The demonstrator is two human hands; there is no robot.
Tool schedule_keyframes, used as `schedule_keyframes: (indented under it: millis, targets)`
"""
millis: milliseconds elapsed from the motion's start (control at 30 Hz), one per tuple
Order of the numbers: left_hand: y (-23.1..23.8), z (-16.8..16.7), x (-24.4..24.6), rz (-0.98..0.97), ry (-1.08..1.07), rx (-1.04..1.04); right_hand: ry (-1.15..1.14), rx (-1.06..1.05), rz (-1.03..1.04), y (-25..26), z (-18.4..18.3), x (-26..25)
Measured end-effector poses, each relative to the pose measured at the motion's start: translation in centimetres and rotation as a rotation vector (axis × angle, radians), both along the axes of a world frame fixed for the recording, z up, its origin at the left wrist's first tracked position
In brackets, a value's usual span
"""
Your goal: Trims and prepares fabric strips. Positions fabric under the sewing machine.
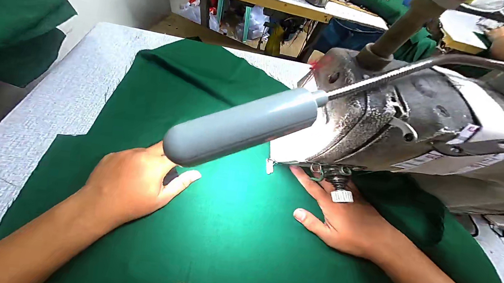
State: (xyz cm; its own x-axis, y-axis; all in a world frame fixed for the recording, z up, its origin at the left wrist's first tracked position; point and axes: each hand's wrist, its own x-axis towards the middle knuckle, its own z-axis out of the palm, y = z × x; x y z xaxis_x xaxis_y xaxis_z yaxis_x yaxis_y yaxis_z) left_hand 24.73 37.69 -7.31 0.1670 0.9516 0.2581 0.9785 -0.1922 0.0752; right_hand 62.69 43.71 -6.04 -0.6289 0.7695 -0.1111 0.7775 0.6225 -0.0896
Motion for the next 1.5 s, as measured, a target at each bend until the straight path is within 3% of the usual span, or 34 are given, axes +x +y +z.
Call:
schedule_keyframes:
  millis: [100, 267, 367, 433, 533, 600, 667, 767, 867, 1067, 1233, 1367, 1500]
  targets:
    - [-1.3, 2.9, 1.0, 0.032, -0.266, 0.086, 0.069, 0.053, -0.002, -1.9, 1.3, -0.2]
    - [-4.7, 7.7, 4.6, 0.131, -1.082, -0.289, 0.524, 0.061, 0.073, -7.7, 4.3, -2.4]
    - [-5.8, 8.2, 6.8, 0.05, -1.217, -0.284, 0.757, -0.091, 0.035, -9.6, 4.3, -4.7]
    - [-6.0, 7.7, 7.7, -0.126, -1.147, -0.073, 0.914, -0.195, 0.014, -9.7, 4.2, -6.1]
    - [-6.8, 7.0, 8.2, -0.439, -0.871, 0.181, 1.138, -0.086, 0.073, -9.3, 3.5, -7.5]
    - [-8.0, 6.1, 8.2, -0.628, -0.707, 0.197, 1.1, 0.042, 0.182, -9.0, 2.8, -7.1]
    - [-8.6, 4.3, 7.8, -0.69, -0.536, 0.155, 0.932, 0.129, 0.244, -8.8, 1.2, -6.2]
    - [-7.8, 2.4, 7.0, -0.581, -0.437, 0.088, 0.643, 0.17, 0.296, -8.1, -0.9, -4.9]
    - [-5.9, 1.1, 6.5, -0.396, -0.395, 0.077, 0.506, 0.188, 0.299, -7.7, -1.3, -4.4]
    - [-3.3, -0.1, 6.8, -0.321, -0.22, -0.003, 0.506, 0.266, 0.214, -7.0, -0.3, -4.5]
    - [-2.8, 0.0, 6.3, -0.293, -0.215, 0.005, 0.533, 0.419, 0.135, -9.7, 3.6, -2.1]
    - [-3.0, -0.1, 6.1, -0.266, -0.202, -0.016, 0.523, 0.254, 0.074, -10.6, 1.3, -2.7]
    - [-2.7, 0.2, 6.1, -0.29, -0.181, -0.032, 0.412, 0.31, 0.089, -10.2, 0.0, -3.8]
